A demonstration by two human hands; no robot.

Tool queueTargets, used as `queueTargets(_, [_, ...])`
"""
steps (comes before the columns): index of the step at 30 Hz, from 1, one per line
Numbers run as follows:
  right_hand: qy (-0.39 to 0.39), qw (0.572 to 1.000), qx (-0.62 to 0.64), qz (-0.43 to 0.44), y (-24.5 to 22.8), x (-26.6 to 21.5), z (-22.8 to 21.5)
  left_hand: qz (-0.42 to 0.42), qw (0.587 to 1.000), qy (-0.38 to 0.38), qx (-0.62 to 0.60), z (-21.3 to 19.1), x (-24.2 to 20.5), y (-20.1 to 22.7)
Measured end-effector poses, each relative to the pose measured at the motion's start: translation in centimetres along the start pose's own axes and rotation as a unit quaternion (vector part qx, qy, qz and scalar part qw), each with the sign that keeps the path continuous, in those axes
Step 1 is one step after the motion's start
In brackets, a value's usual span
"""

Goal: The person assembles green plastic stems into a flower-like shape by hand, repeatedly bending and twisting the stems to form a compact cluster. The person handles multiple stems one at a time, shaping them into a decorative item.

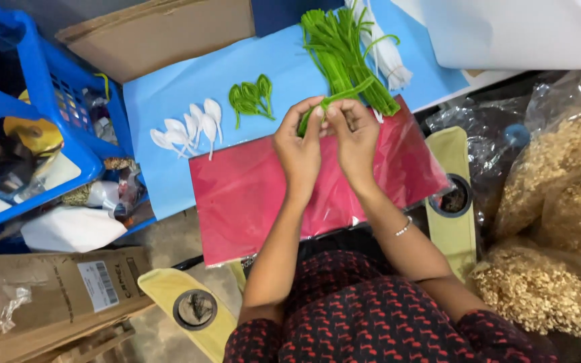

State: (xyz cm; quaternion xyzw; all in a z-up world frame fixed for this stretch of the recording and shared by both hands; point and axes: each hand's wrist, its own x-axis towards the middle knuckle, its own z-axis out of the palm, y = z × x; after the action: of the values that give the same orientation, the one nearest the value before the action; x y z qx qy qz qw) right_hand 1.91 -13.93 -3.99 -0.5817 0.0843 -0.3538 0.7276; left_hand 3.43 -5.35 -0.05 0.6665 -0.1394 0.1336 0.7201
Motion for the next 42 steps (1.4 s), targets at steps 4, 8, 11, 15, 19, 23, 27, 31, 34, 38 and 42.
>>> queueTargets(4, [-0.051, 0.983, -0.087, -0.154, -3.5, -0.4, -0.8, -0.059, 0.991, -0.066, -0.105, -0.3, -0.6, -0.6])
queueTargets(8, [-0.078, 0.952, -0.163, -0.247, -4.4, 0.1, -2.3, -0.081, 0.982, -0.103, -0.137, -0.5, -1.2, -0.6])
queueTargets(11, [-0.077, 0.923, -0.201, -0.320, -4.0, 0.3, -3.6, -0.106, 0.967, -0.143, -0.185, -1.1, -1.2, 0.0])
queueTargets(15, [-0.122, 0.876, -0.252, -0.392, -2.7, 0.2, -7.0, -0.083, 0.960, -0.258, -0.069, -3.1, -1.3, 3.2])
queueTargets(19, [-0.261, 0.836, -0.217, -0.431, -2.1, -2.8, -11.2, -0.159, 0.902, -0.377, -0.137, -5.6, -3.5, 5.1])
queueTargets(23, [-0.356, 0.848, -0.139, -0.368, -9.9, -5.5, -9.2, -0.220, 0.838, -0.452, -0.214, -6.8, -6.3, 3.9])
queueTargets(27, [-0.436, 0.803, -0.106, -0.393, -14.1, -5.9, -7.5, -0.323, 0.714, -0.535, -0.315, -6.8, -8.9, 1.4])
queueTargets(31, [-0.536, 0.728, -0.146, -0.402, -16.3, -4.7, -6.6, -0.369, 0.638, -0.578, -0.350, -6.3, -8.1, 3.3])
queueTargets(34, [-0.602, 0.715, -0.107, -0.340, -16.3, -4.7, -5.8, -0.410, 0.567, -0.613, -0.367, -6.0, -9.7, -2.1])
queueTargets(38, [-0.625, 0.708, -0.080, -0.319, -13.0, -5.9, -6.5, -0.420, 0.507, -0.651, -0.378, -5.4, -9.4, -4.5])
queueTargets(42, [-0.504, 0.713, -0.185, -0.450, -8.7, -5.2, -8.2, -0.391, 0.547, -0.674, -0.304, -4.6, -3.1, -0.7])
